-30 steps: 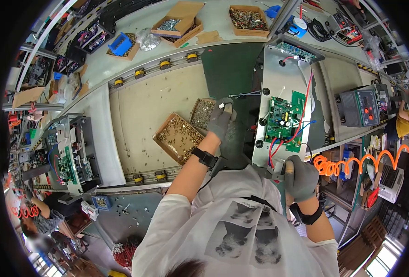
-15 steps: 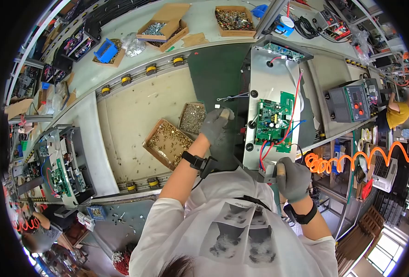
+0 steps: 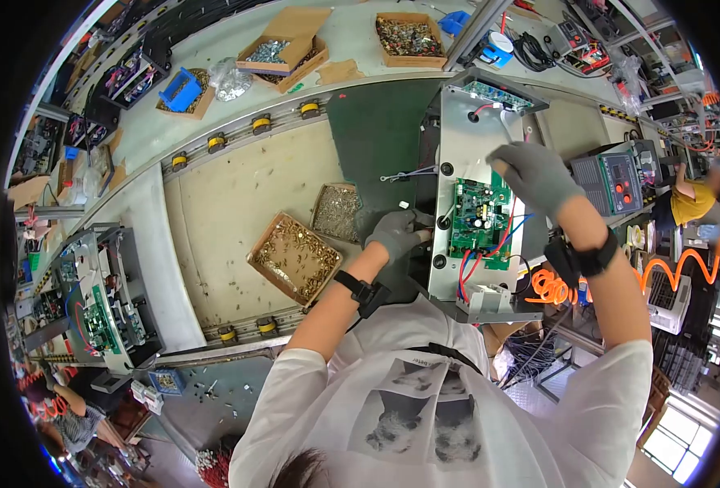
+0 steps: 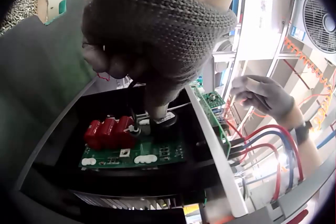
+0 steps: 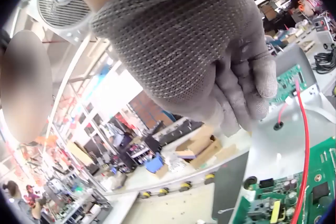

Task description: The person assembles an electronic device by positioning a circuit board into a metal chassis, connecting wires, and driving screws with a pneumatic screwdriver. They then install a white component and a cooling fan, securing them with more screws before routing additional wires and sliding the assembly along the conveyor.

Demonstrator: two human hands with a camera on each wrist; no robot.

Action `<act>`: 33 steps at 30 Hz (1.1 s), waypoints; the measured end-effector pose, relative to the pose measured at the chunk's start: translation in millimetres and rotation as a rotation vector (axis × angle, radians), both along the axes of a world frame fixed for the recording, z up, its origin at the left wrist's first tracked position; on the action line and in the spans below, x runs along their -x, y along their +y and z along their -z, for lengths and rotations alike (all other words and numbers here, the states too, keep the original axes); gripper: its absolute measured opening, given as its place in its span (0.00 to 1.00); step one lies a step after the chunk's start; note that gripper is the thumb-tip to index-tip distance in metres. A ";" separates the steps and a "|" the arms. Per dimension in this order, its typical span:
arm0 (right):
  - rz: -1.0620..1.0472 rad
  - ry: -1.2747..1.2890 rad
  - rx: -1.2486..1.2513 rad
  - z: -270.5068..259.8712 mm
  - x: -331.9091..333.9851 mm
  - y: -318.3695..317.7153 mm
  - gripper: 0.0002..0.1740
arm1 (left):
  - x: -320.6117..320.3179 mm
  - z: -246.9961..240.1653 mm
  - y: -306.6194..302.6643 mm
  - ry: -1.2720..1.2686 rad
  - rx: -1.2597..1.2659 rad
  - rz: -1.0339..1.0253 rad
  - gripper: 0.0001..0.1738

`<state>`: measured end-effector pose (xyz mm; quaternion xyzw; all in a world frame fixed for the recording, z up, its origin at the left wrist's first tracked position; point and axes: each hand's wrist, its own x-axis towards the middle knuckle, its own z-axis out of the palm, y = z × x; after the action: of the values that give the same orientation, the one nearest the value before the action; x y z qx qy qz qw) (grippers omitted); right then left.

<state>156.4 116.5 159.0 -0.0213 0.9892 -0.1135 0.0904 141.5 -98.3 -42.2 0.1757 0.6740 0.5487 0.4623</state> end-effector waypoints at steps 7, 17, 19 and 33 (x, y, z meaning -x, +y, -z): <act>-0.030 -0.305 -0.239 86.1 46.4 17.6 0.06 | 4.0 15.8 6.5 0.136 -0.018 -0.024 0.12; -0.531 0.024 -0.602 64.5 36.9 8.2 0.04 | 13.2 27.1 16.4 0.203 -0.021 0.260 0.16; -0.486 0.043 -0.648 61.0 27.5 7.2 0.04 | 16.4 25.5 15.2 0.269 -0.065 0.292 0.16; -0.134 -0.240 -0.406 67.8 27.7 23.5 0.04 | 6.1 19.5 19.6 0.116 0.006 0.117 0.11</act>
<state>128.7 140.0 91.2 -0.0548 0.9702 0.0924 0.2173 135.5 -78.7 -61.6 0.2448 0.6897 0.5079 0.4544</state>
